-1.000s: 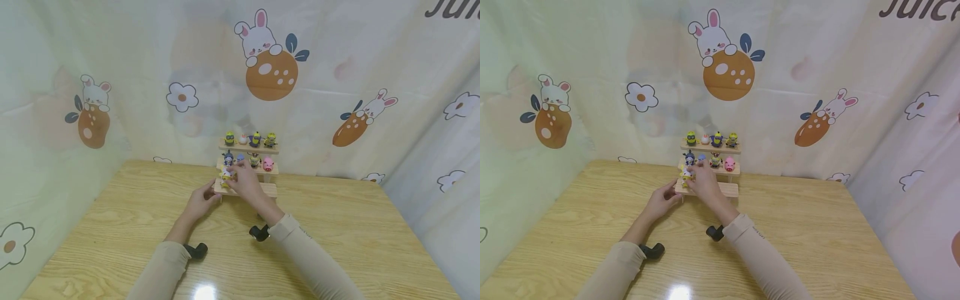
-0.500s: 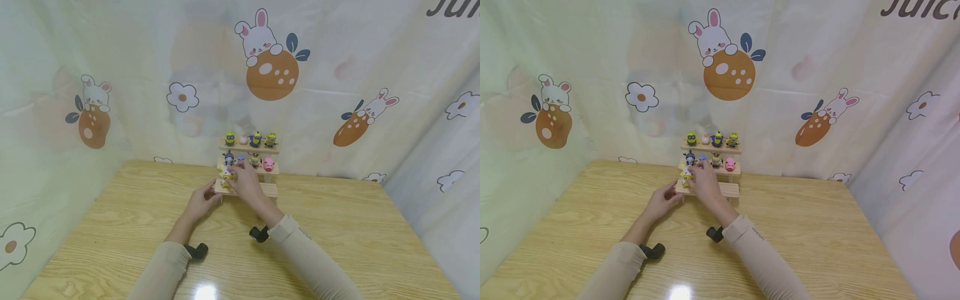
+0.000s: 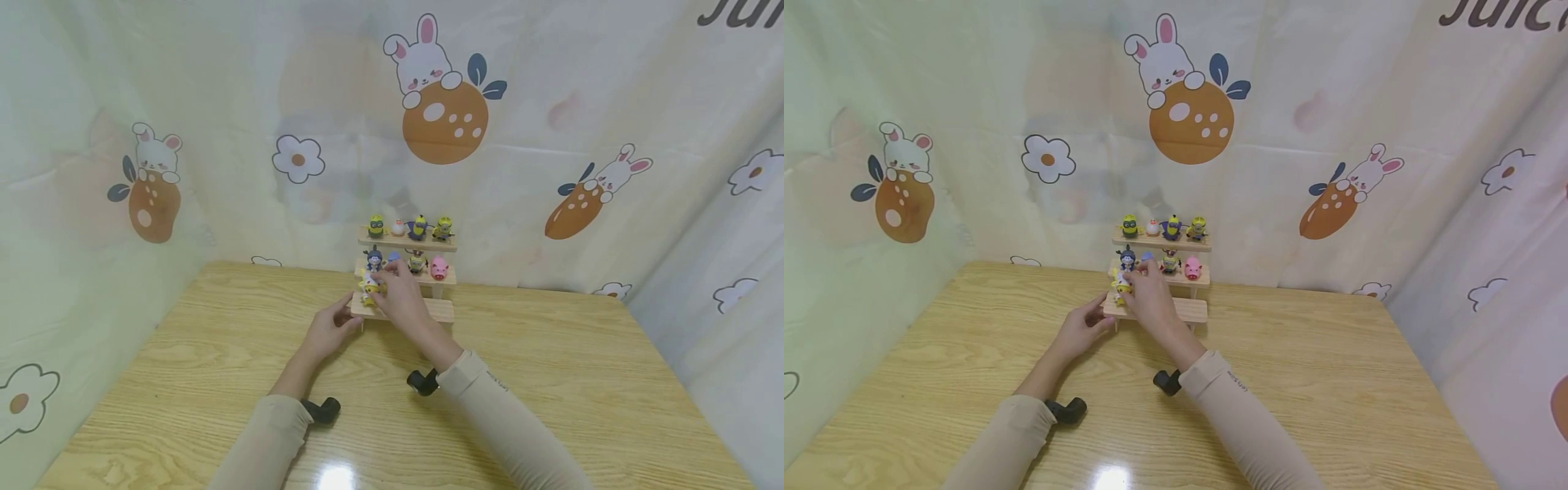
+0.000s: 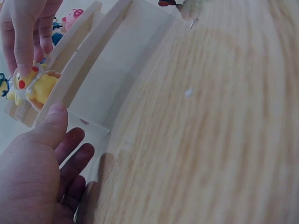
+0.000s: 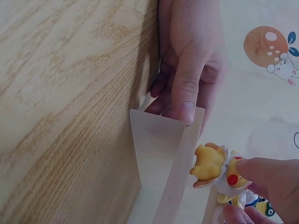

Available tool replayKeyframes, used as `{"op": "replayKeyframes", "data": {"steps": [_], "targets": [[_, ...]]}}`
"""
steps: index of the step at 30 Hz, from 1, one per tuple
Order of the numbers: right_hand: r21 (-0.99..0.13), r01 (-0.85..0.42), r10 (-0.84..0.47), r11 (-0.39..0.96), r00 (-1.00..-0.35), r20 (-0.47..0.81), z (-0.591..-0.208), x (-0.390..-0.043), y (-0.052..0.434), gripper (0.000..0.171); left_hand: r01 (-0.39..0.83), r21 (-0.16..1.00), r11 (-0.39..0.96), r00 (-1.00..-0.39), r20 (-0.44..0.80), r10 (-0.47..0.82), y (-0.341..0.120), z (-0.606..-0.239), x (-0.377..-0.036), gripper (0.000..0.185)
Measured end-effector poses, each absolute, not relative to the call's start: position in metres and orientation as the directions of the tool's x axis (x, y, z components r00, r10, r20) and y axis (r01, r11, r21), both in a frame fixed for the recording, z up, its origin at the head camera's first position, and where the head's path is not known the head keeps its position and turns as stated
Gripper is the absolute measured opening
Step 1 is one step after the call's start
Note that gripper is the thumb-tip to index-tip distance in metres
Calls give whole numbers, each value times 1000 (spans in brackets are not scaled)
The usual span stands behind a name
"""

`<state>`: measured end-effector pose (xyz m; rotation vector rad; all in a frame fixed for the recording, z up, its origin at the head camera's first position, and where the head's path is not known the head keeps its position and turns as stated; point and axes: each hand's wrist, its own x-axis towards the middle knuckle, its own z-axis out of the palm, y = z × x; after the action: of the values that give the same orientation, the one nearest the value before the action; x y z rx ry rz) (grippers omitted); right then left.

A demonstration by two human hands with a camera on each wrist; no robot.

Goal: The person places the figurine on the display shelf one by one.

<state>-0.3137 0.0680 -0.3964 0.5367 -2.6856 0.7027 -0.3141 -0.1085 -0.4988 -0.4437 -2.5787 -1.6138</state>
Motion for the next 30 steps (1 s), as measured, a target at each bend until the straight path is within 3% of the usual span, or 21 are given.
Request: {"op": "replayKeyframes", "data": {"steps": [19,30], "targets": [[-440,-391,-250,809,-905,344,-392,-308,75,38,260,869,421,-962,198,186,-107,-498,-313,62],[-511,-359,-229,781,-926,301,-397,-284,132,25,242,871,428,-968,184,172,-106,-496,-311,63]]}}
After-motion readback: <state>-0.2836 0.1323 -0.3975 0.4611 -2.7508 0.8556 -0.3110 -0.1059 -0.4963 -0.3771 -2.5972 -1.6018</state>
